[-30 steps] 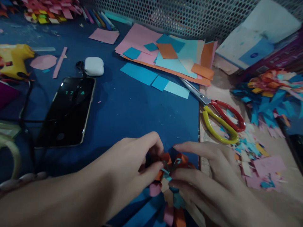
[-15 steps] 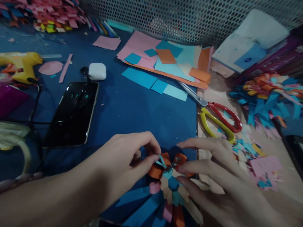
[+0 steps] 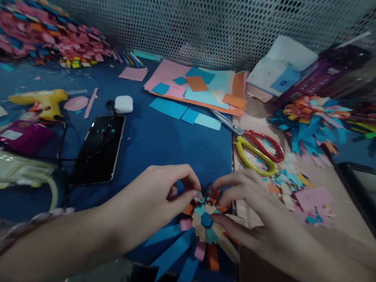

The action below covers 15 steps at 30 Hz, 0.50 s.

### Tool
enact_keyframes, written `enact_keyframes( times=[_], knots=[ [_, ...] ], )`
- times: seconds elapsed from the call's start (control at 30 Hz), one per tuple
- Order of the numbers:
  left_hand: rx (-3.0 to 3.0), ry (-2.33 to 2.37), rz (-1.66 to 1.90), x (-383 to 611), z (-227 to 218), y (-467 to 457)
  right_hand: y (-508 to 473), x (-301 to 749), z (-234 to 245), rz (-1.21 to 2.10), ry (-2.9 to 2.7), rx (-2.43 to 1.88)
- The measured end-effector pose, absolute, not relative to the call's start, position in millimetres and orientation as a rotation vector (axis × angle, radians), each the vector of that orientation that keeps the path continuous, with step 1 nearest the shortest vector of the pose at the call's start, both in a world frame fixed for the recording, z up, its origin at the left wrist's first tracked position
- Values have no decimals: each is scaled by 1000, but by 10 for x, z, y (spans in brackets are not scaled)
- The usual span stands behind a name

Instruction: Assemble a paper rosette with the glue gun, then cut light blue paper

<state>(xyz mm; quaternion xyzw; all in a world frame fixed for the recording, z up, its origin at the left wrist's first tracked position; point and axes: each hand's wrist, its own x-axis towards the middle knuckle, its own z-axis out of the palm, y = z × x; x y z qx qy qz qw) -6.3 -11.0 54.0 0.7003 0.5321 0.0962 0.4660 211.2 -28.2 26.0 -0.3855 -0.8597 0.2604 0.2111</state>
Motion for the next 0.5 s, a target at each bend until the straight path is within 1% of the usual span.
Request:
enact_keyframes(
  times=[0.2, 0.3, 0.4, 0.5],
  knots=[
    [1754, 1246, 251, -18, 648, -134, -280, 2093, 282, 718, -2253, -1030],
    [1800, 1224, 325, -17, 633, -140, -260, 2105, 275, 717, -2210, -1038],
    [1838, 1191, 408, -36, 620, -116, -223, 2113, 281, 694, -2204, -969],
    [1887, 1165, 418, -64, 654, -63, -169, 2109, 288, 638, -2165, -886]
  ],
)
